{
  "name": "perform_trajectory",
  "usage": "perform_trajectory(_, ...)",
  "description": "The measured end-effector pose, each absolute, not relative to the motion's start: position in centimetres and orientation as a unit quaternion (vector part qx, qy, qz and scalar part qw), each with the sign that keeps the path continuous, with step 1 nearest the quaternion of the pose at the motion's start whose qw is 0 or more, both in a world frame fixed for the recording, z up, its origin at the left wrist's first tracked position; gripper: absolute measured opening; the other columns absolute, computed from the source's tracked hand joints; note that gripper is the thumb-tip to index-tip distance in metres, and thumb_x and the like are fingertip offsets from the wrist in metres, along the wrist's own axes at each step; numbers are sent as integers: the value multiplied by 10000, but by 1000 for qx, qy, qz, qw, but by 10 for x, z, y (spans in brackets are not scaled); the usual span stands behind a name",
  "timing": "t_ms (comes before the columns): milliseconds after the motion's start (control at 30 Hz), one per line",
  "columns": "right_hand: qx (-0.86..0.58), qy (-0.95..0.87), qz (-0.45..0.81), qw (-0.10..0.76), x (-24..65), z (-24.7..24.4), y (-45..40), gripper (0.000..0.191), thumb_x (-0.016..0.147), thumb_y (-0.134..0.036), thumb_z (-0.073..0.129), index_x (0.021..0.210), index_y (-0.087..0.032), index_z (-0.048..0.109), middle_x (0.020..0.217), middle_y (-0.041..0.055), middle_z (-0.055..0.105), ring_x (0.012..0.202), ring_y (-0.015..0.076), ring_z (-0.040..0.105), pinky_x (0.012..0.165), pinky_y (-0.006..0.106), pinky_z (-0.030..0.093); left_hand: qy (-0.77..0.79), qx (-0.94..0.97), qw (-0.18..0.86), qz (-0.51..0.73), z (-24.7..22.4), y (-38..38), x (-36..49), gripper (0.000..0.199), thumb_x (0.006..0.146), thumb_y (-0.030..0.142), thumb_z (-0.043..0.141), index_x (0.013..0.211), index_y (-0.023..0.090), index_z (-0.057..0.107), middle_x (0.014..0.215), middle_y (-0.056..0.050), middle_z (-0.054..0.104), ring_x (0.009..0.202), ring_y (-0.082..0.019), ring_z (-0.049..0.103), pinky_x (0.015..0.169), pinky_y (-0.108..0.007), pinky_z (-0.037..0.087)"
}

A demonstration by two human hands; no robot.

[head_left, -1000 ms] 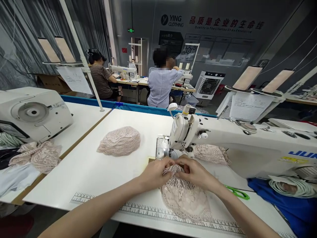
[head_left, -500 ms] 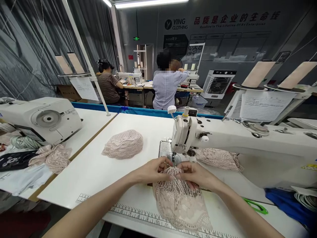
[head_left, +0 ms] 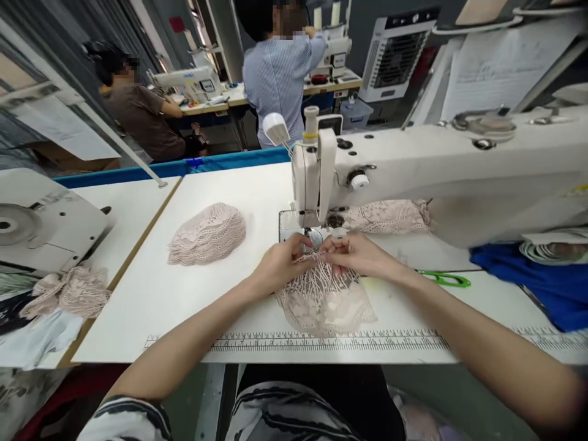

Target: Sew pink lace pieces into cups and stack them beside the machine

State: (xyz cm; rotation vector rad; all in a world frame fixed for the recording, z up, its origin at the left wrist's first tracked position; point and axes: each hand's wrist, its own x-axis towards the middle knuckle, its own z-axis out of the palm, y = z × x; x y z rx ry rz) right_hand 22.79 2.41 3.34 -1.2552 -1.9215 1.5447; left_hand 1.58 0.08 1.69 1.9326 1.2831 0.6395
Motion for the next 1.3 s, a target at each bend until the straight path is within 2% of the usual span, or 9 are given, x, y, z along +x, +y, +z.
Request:
perform_trajectory(233, -459, -737, 427, 254, 225, 22, 18, 197, 864, -372, 658, 841, -180, 696, 541, -31, 616, 483, 126, 579, 488, 253, 433, 493, 757, 301, 307, 4, 0, 10, 124, 893, 275, 690, 901, 211, 584, 574, 95, 448, 520, -89, 417, 525, -207, 302)
perform_trajectory(367, -426, -802, 303, 290, 224, 13, 14, 153, 908, -275, 613, 871, -179, 726, 563, -30, 640, 459, 103, 549, 472, 239, 400, 486, 776, 248, 315, 1, -3, 10, 92, 905, 241, 671, 958, 216, 599, 590, 97, 463, 514, -83, 432, 522, -195, 319)
perform_trajectory(533, -349, -845, 188, 360, 224, 6, 13, 147, 933, -217, 601, 940, -152, 732, 660, 1, 704, 490, 95, 587, 479, 220, 437, 489, 783, 206, 324, 1, -5, 9, 129, 887, 182, 668, 964, 210, 568, 645, 86, 558, 525, -82, 484, 513, -183, 342)
perform_trajectory(667, -320, -865, 142, 359, 225, 5, 13, 128, 944, -194, 588, 971, -169, 711, 768, 18, 748, 553, 104, 635, 497, 216, 470, 476, 796, 185, 324, 1, -6, 9, 99, 889, 146, 669, 936, 198, 600, 703, 52, 655, 581, -97, 583, 537, -185, 401)
perform_trajectory(867, -323, -879, 84, 340, 225, 3, 10, 147, 966, -152, 529, 988, -145, 674, 804, 46, 737, 587, 126, 648, 532, 241, 506, 432, 823, 122, 347, -3, -4, 6, 37, 956, 189, 597, 932, 184, 624, 818, 9, 722, 677, -115, 672, 579, -199, 484)
perform_trajectory(967, -332, -877, 98, 333, 222, 6, 5, 155, 966, -140, 506, 1006, -156, 655, 847, 51, 734, 648, 138, 670, 588, 257, 543, 404, 840, 39, 360, -4, -2, 3, 96, 983, 207, 561, 908, 177, 614, 770, 14, 707, 631, -106, 656, 555, -197, 472)
perform_trajectory(1100, -319, -879, 89, 343, 219, 11, 0, 181, 954, -117, 506, 1102, -132, 608, 768, 20, 726, 535, 107, 620, 478, 222, 482, 364, 857, -60, 359, -1, -3, 4, 133, 996, 213, 543, 886, 166, 601, 695, 18, 666, 572, -104, 608, 519, -213, 443)
perform_trajectory(1200, -291, -884, 46, 364, 218, 11, -1, 172, 954, -129, 553, 1119, -145, 600, 714, -11, 719, 514, 99, 621, 457, 214, 469, 341, 863, -91, 363, 3, -6, 6, 165, 1013, 218, 514, 878, 167, 595, 684, 17, 660, 550, -98, 579, 508, -221, 438)
perform_trajectory(1300, -264, -883, 9, 387, 220, 8, 0, 117, 953, -148, 601, 1064, -183, 617, 757, -12, 747, 573, 100, 667, 524, 214, 521, 329, 863, -101, 369, 4, -8, 7, 159, 1012, 208, 516, 876, 169, 588, 674, 21, 659, 532, -95, 562, 497, -225, 441)
